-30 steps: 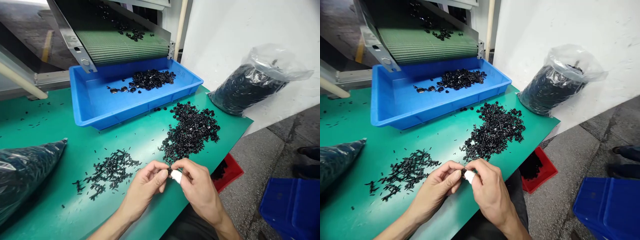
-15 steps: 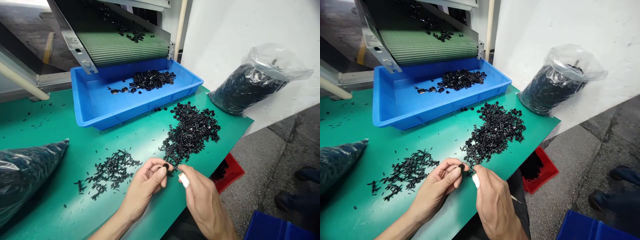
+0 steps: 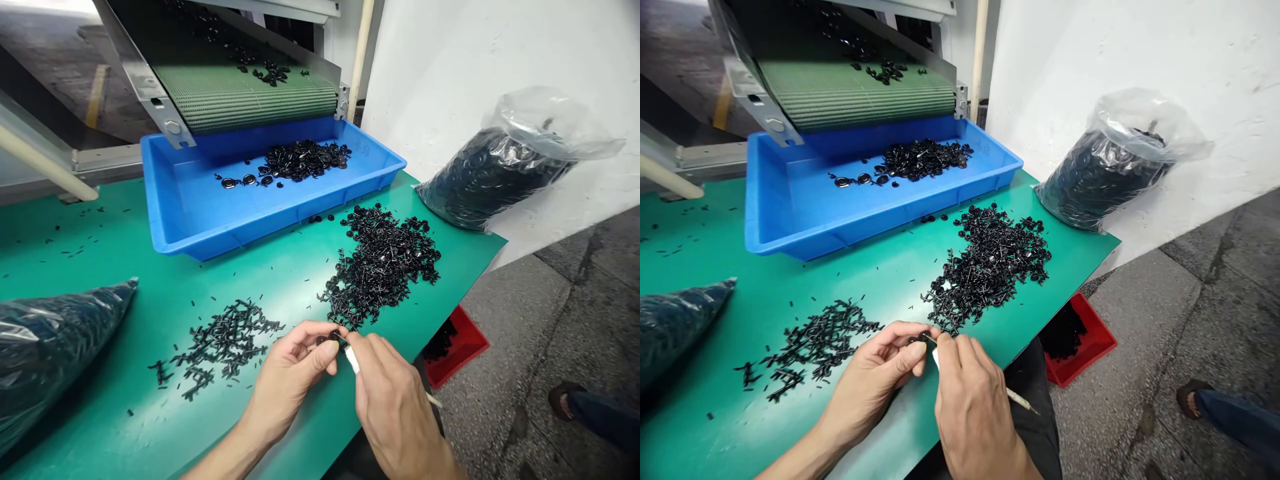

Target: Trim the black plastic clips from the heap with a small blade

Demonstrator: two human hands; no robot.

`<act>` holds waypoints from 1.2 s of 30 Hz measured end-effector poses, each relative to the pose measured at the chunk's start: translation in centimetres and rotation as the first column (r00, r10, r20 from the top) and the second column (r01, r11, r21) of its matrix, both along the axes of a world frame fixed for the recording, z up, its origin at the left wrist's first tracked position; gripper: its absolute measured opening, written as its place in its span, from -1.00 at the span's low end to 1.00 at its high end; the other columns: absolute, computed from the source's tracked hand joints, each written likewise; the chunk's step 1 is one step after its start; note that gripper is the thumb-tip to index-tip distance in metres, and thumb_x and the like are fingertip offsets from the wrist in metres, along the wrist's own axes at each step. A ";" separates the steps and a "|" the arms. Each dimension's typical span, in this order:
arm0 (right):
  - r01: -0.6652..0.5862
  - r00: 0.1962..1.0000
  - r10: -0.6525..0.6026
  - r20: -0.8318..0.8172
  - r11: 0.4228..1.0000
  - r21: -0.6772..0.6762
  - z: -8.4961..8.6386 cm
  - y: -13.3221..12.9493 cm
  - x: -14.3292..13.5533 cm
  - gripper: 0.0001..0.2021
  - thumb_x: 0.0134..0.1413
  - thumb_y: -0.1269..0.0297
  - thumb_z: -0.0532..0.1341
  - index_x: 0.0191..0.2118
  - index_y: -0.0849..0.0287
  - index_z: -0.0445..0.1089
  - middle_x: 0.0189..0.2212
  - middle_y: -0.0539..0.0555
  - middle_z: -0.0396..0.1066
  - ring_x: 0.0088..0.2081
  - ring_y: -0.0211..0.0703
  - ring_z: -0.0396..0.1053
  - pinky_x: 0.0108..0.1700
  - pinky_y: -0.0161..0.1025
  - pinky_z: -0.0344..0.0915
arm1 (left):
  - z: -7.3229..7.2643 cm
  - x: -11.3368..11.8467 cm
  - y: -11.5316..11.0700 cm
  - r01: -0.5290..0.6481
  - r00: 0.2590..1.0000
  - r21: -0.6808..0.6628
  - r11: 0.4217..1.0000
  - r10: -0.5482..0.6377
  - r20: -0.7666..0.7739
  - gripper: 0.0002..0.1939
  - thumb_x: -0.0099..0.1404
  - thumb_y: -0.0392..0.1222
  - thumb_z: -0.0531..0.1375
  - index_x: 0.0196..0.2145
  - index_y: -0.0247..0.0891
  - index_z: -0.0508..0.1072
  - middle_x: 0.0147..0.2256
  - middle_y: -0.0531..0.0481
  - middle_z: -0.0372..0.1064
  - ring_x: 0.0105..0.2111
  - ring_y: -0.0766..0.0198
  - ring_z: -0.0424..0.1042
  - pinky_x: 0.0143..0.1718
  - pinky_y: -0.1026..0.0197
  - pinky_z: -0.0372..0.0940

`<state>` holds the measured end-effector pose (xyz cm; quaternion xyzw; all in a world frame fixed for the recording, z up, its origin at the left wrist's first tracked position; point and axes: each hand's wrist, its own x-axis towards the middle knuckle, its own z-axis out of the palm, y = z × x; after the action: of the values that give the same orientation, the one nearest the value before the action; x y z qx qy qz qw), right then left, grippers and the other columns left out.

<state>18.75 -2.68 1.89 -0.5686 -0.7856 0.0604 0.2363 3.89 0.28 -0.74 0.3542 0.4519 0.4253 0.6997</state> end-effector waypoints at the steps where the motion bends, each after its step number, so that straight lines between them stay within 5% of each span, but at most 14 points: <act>1: 0.008 1.000 -0.008 0.009 1.000 0.015 -0.1 0.0 -0.2 -0.69 0.32 0.50 -0.11 -0.07 0.25 0.34 -0.40 0.11 0.39 -0.36 -0.07 0.39 -0.33 -0.19 0.24 | 0.1 0.1 0.0 -0.015 1.000 0.006 1.000 0.015 -0.001 -0.83 0.18 -0.16 0.36 -0.24 -0.18 0.58 -0.33 0.01 0.54 -0.51 0.41 0.32 -0.48 0.34 0.19; 6: 0.026 0.999 -0.026 -0.029 1.000 -0.001 -0.4 -0.2 -0.5 -0.73 0.29 0.53 -0.08 -0.21 0.19 0.35 -0.43 0.08 0.40 -0.39 -0.10 0.38 -0.35 -0.22 0.16 | 0.3 0.2 -0.2 -0.069 0.997 0.056 0.996 0.071 -0.044 -0.88 0.16 -0.18 0.37 -0.30 -0.19 0.58 -0.32 0.01 0.57 -0.51 0.38 0.36 -0.39 0.29 0.30; 9: 0.011 0.989 -0.036 -0.142 0.985 -0.171 0.1 0.1 0.0 -0.77 0.21 0.55 -0.02 -0.31 0.14 0.31 -0.46 0.02 0.40 -0.43 -0.16 0.36 -0.39 -0.26 0.10 | 0.3 0.1 -0.2 -0.037 0.991 0.104 0.994 0.049 -0.121 -0.88 0.19 -0.16 0.34 -0.29 -0.19 0.59 -0.32 0.00 0.56 -0.50 0.36 0.36 -0.39 0.27 0.30; 12: -0.065 0.967 -0.044 -0.252 0.912 -0.405 0.5 0.9 0.8 -0.77 0.09 0.60 0.01 -0.40 0.10 0.25 -0.55 -0.08 0.32 -0.52 -0.26 0.26 -0.44 -0.30 0.02 | 0.3 0.1 -0.2 -0.002 0.979 0.144 0.990 0.032 -0.203 -0.85 0.21 -0.12 0.31 -0.26 -0.20 0.58 -0.38 0.02 0.52 -0.49 0.33 0.34 -0.40 0.26 0.28; 15: -0.047 0.953 -0.113 -0.282 0.862 -0.505 0.4 1.9 1.9 -0.76 0.03 0.62 0.00 -0.47 0.10 0.19 -0.61 -0.12 0.24 -0.56 -0.30 0.19 -0.46 -0.33 -0.02 | 0.3 0.1 -0.2 -0.002 0.968 0.130 0.991 0.034 -0.250 -0.78 0.27 -0.05 0.25 -0.20 -0.21 0.54 -0.41 0.03 0.47 -0.50 0.33 0.31 -0.42 0.26 0.24; 20: 0.088 0.946 -0.214 -0.242 0.892 -0.444 -0.5 2.8 4.4 -0.77 0.10 0.57 0.01 -0.39 0.11 0.29 -0.53 -0.08 0.31 -0.50 -0.27 0.24 -0.44 -0.33 0.03 | 0.4 0.1 -0.3 -0.089 0.978 0.031 0.996 0.093 -0.189 -0.71 0.29 -0.01 0.24 -0.11 -0.19 0.47 -0.26 -0.03 0.42 -0.49 0.35 0.22 -0.52 0.29 0.13; 25: 0.087 0.959 -0.169 -0.230 0.941 -0.328 -1.1 2.7 4.9 -0.69 0.17 0.55 0.03 -0.13 0.09 0.42 -0.25 0.02 0.42 -0.21 -0.18 0.38 -0.15 -0.30 0.21 | 0.6 0.1 -0.1 -0.173 0.985 -0.098 0.980 0.171 -0.030 -0.76 0.26 -0.06 0.28 -0.16 -0.20 0.50 -0.27 -0.03 0.38 -0.48 0.36 0.18 -0.56 0.34 0.07; 28: 0.058 0.985 -0.102 -0.142 0.956 -0.287 -0.8 2.8 3.5 -0.61 0.20 0.56 0.00 0.01 0.08 0.41 -0.22 0.05 0.40 -0.20 -0.15 0.40 -0.15 -0.27 0.25 | 0.7 0.1 0.2 -0.163 0.985 -0.072 0.984 0.166 0.046 -0.85 0.26 -0.07 0.27 -0.30 -0.20 0.49 -0.28 0.00 0.37 -0.52 0.39 0.13 -0.60 0.35 0.00; 32: 0.061 0.996 -0.039 0.077 0.951 -0.304 -0.3 3.7 2.2 -0.62 0.25 0.53 0.01 0.03 0.06 0.42 -0.27 0.05 0.36 -0.37 -0.17 0.39 -0.35 -0.28 0.22 | 0.8 0.0 0.2 -0.087 0.994 -0.042 0.995 0.090 0.063 -0.70 0.35 -0.01 0.17 -0.45 -0.25 0.43 -0.43 0.06 0.32 -0.58 0.42 0.02 -0.57 0.32 -0.04; 36: 0.059 0.998 -0.049 0.043 0.952 -0.301 -0.4 4.1 2.5 -0.66 0.21 0.57 0.01 -0.08 0.12 0.44 -0.25 0.05 0.37 -0.30 -0.17 0.41 -0.29 -0.28 0.24 | 0.7 0.0 0.0 -0.028 1.000 -0.025 0.999 0.028 0.012 -0.64 0.37 0.05 0.13 -0.46 -0.25 0.40 -0.58 0.13 0.18 -0.59 0.40 -0.04 -0.56 0.30 -0.07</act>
<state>21.24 1.45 1.47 -0.6203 -0.7554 0.1631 0.1344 3.93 0.33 -0.04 0.3364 0.4579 0.4315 0.7007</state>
